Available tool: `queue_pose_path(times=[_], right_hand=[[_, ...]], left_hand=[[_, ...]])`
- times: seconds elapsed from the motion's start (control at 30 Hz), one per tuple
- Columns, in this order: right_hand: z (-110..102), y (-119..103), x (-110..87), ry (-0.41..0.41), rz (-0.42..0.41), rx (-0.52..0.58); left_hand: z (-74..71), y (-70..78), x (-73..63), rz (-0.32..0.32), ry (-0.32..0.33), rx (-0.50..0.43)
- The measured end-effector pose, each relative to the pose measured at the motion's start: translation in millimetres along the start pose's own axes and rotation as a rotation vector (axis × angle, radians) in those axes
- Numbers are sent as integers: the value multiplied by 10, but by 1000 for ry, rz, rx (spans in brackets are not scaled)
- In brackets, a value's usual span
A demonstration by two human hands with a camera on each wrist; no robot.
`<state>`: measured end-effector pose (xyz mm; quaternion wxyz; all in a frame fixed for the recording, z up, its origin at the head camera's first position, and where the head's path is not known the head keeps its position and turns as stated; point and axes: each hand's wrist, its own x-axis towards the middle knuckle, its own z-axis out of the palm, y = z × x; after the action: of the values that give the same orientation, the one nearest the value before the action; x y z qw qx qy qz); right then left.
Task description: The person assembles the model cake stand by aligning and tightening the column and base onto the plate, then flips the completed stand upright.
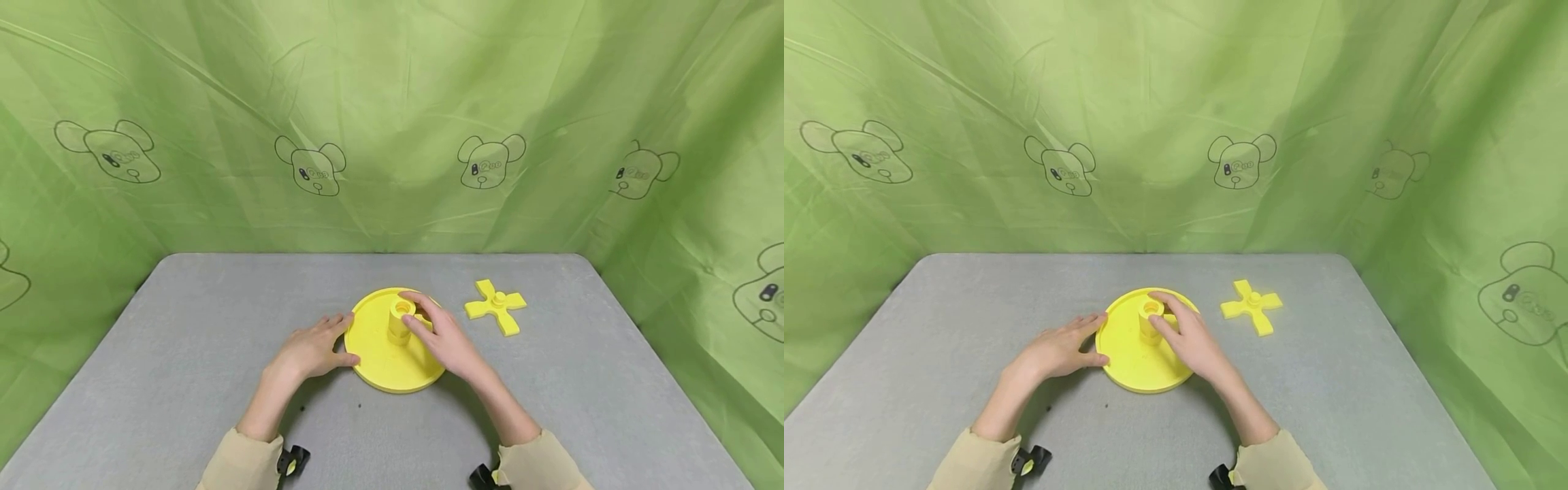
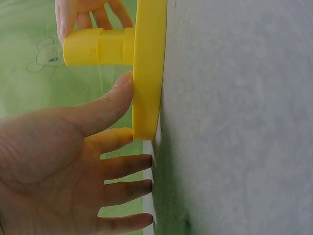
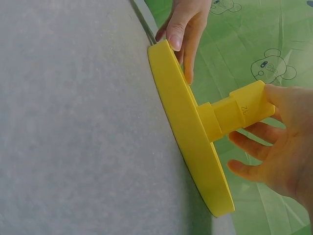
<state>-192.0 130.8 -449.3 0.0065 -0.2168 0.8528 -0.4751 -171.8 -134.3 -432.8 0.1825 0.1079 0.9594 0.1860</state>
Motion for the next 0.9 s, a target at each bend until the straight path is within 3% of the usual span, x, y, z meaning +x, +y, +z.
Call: queue_pose_path(times=[0.3, 0.47, 0.73, 0.9], right_hand=[[1, -29, -11, 3, 3, 2], [-112, 9, -18, 23, -7, -25], [-648, 275, -151, 172, 3, -239], [-1058, 580, -241, 183, 63, -337]], left_hand=[[4, -17, 5, -1, -3, 5], [-3, -23, 19, 1, 1, 0], [-47, -29, 20, -6, -3, 10], [-50, -34, 10, -5, -4, 15]])
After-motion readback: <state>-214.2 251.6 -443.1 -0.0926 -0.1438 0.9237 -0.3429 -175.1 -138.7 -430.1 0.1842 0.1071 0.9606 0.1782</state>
